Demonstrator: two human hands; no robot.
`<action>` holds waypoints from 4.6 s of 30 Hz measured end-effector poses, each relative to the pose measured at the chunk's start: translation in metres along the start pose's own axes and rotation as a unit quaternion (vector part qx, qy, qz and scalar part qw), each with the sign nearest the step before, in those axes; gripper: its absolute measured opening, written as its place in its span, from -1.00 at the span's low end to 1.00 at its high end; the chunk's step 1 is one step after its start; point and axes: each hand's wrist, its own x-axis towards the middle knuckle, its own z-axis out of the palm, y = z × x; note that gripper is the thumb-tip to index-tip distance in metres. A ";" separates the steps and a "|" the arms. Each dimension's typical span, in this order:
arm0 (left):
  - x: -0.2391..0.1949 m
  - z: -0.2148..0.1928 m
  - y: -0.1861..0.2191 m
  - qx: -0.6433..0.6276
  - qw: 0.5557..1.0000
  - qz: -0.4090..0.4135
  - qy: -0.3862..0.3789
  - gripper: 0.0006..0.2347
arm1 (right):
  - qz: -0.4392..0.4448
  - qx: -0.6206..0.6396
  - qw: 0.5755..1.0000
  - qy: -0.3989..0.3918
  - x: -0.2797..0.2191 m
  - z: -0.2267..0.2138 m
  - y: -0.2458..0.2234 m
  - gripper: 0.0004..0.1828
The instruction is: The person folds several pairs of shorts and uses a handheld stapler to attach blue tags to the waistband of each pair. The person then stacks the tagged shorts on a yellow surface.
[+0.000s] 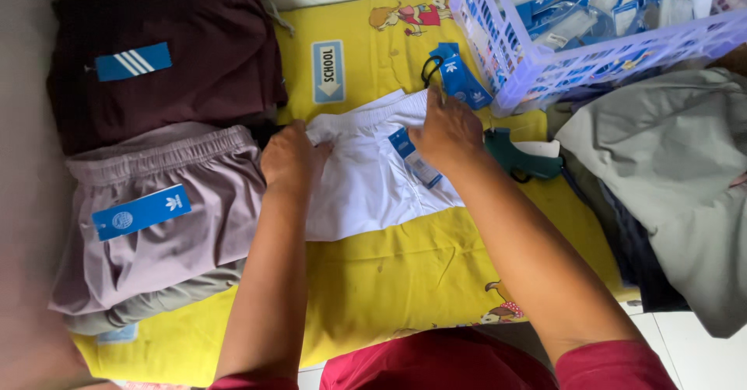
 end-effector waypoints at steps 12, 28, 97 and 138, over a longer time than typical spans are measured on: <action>-0.030 -0.022 0.011 -0.243 0.965 0.081 0.050 -0.68 | 0.017 0.207 0.977 0.048 -0.023 -0.012 -0.020 -0.42; -0.112 -0.203 -0.080 -0.246 0.942 0.112 0.201 -0.57 | -0.132 0.440 0.877 0.141 -0.063 -0.045 -0.116 -0.47; -0.088 -0.100 0.058 -0.128 0.918 0.333 0.172 -0.91 | -0.228 0.122 0.924 0.281 -0.084 0.004 0.029 -0.85; -0.101 -0.079 0.180 -0.202 0.873 0.438 0.067 -0.86 | -0.104 -0.038 0.924 0.367 -0.136 -0.057 0.115 -0.60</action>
